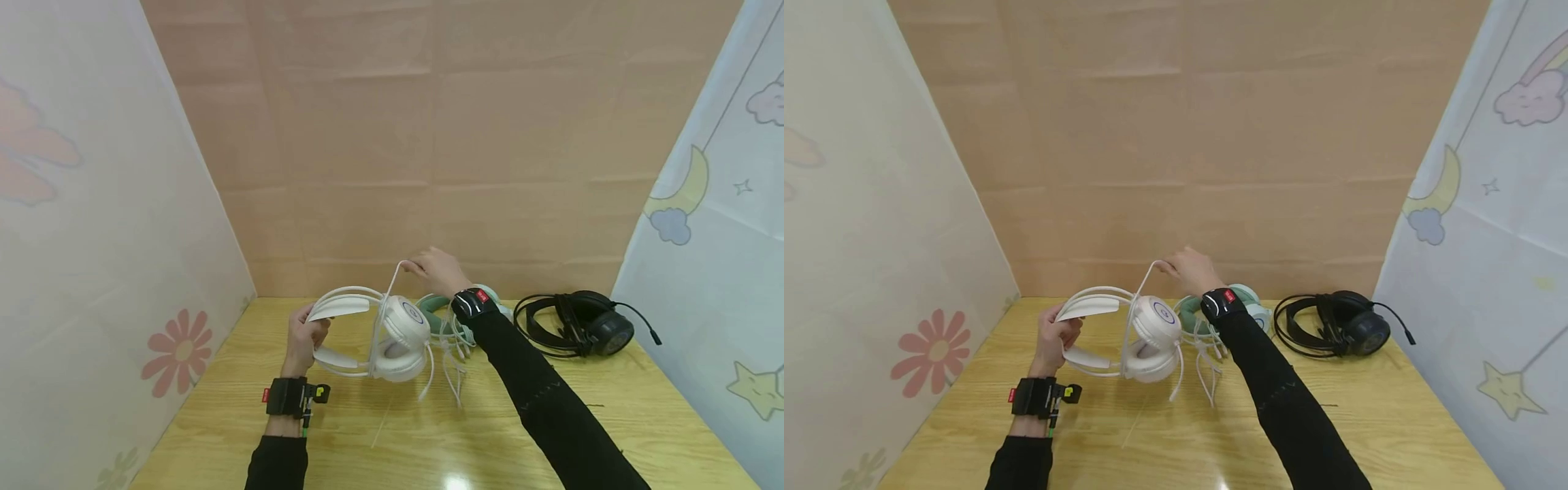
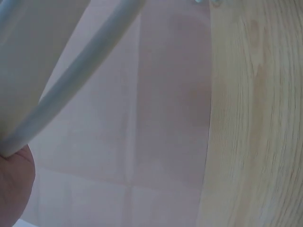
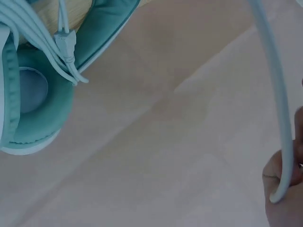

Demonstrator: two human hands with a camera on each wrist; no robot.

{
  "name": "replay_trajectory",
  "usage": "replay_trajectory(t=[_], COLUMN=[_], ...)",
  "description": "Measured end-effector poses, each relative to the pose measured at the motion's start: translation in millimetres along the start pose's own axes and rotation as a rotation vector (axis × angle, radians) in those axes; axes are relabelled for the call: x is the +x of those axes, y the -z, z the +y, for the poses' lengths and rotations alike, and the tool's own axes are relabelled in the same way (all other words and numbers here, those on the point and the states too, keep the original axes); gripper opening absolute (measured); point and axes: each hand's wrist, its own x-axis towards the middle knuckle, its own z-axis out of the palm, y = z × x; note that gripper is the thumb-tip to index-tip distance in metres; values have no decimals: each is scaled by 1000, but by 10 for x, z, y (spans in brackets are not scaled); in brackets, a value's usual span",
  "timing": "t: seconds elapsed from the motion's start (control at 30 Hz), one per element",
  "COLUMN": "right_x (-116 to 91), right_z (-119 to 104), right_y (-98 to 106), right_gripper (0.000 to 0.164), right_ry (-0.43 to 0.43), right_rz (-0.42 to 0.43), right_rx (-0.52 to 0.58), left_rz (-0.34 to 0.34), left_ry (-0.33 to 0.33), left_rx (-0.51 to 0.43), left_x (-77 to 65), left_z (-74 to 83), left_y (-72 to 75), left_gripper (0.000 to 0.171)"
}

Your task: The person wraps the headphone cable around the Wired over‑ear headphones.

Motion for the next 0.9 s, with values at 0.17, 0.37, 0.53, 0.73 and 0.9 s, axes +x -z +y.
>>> replay_trajectory(t=[0.17, 0.37, 0.53, 0.73, 0.9], right_x=[2, -40, -29, 13, 2], right_z=[3, 67, 26, 13, 2], right_y=[-73, -124, -89, -148, -250], right_gripper=[35, 34, 30, 22, 23], right_ry=[-54, -138, -177, -179, -82], right_rz=[-129, -161, -137, -200, -325], right_rx=[102, 367, 504, 470, 483], left_rz=[-56, -190, -277, -330, -354], left_ry=[24, 126, 167, 217, 195], left_rx=[-222, -550, -697, -794, -902], left_x=[14, -14, -14, 5, 12], left_z=[-57, -117, -131, -121, -137], left_y=[24, 39, 7, -61, -78], left_gripper=[39, 51, 60, 57, 63])
